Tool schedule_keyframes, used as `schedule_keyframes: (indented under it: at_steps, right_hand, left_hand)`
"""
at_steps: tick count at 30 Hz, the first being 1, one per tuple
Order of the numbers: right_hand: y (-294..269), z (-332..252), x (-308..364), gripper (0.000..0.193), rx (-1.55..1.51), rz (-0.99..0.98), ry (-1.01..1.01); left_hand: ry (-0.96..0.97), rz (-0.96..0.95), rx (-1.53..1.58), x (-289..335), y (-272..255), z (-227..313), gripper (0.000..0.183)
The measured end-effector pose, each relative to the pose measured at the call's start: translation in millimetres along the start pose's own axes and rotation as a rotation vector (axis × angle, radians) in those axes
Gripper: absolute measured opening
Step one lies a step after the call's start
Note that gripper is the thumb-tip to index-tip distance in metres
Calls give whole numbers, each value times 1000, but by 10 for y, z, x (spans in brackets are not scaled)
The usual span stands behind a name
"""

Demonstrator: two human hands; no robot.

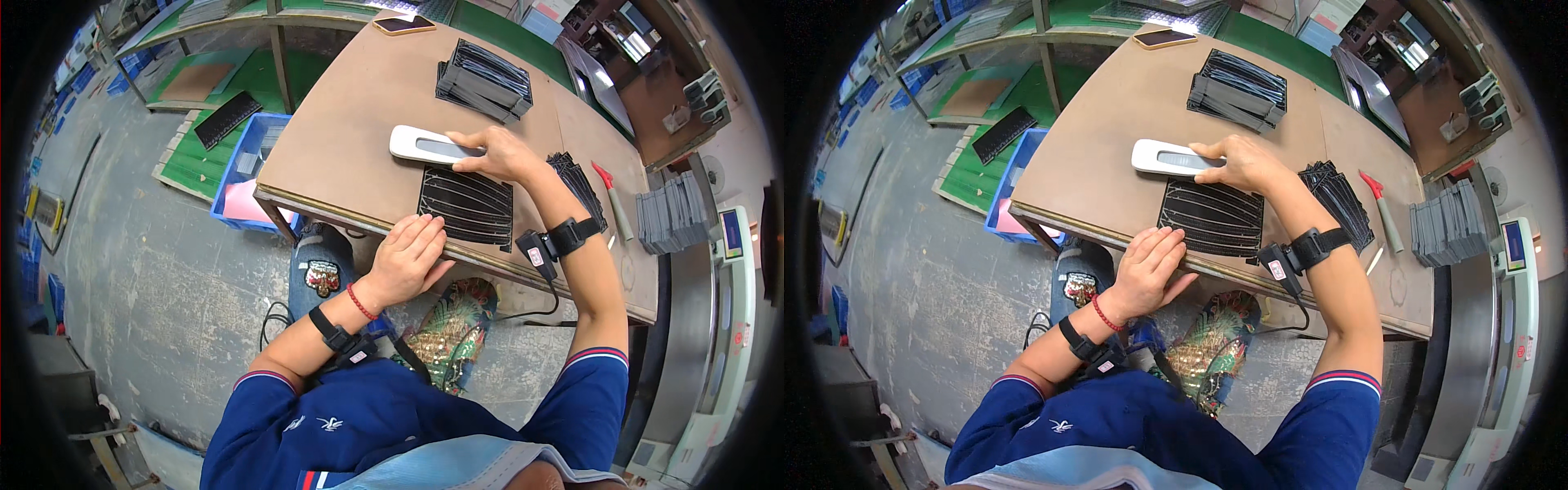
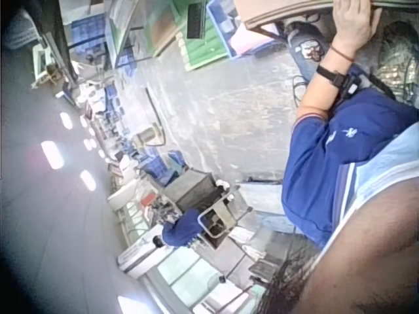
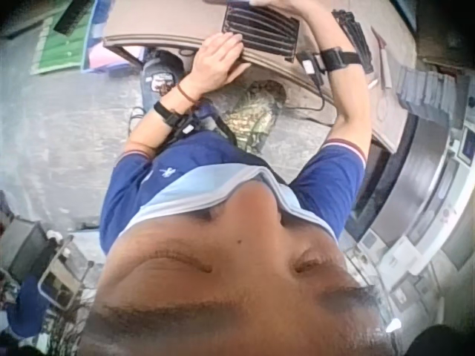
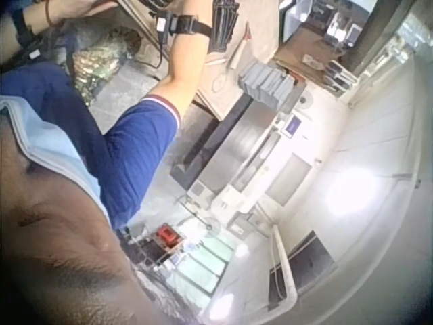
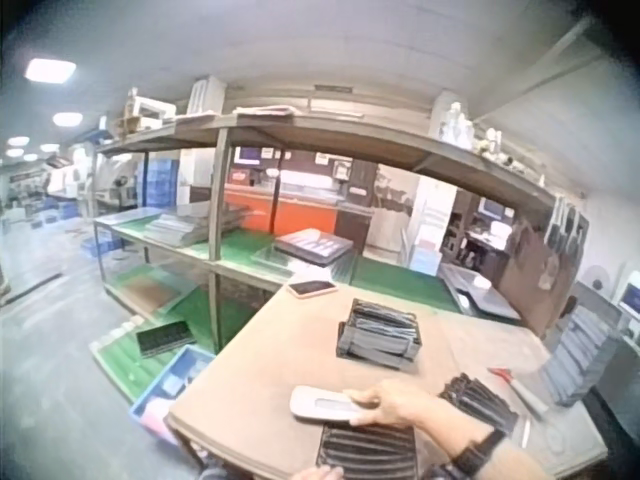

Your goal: The person brushes off debris from black metal plates and marks them with a white pen.

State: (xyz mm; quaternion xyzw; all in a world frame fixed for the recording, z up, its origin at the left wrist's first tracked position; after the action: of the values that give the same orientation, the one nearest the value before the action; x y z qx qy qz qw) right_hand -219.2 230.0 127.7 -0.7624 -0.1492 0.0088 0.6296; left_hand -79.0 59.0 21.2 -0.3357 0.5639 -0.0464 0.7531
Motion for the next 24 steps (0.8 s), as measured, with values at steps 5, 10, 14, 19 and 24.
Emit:
schedule_keyframes:
  at_steps: [5,10,14,19,24]
  right_hand:
    - [90,420,306,57,-163,5,58]
    - [-11,1109,987,58,-203,29,212]
    - [-87,1142,1265,59,-213,-44,511]
    - [-109,958,975,58,-153,-10,315]
    - [54,398,320,58,-130,10,84]
  left_hand:
    - [-15,-11,-21,20,14,8,47]
    - [-20,-2,-1,21,17,-3,47]
    - [-30,15,-6,43,28,-6,47]
    - [-17,29,6,39,33,-14,47]
    - [-17,21,-8,31,29,-7,47]
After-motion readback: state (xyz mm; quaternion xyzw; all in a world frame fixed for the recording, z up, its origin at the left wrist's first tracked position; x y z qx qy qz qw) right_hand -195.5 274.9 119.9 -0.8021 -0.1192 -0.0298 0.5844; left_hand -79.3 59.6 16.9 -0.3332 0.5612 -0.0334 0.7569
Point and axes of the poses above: each hand's wrist, its own x-axis away from the middle knuckle, its own y-axis out of the palm, z = x × y, the point moved 3 cm from there along -x, towards the middle knuckle, and after that the axes turned 10 degrees about y, right-handed, at the moved point
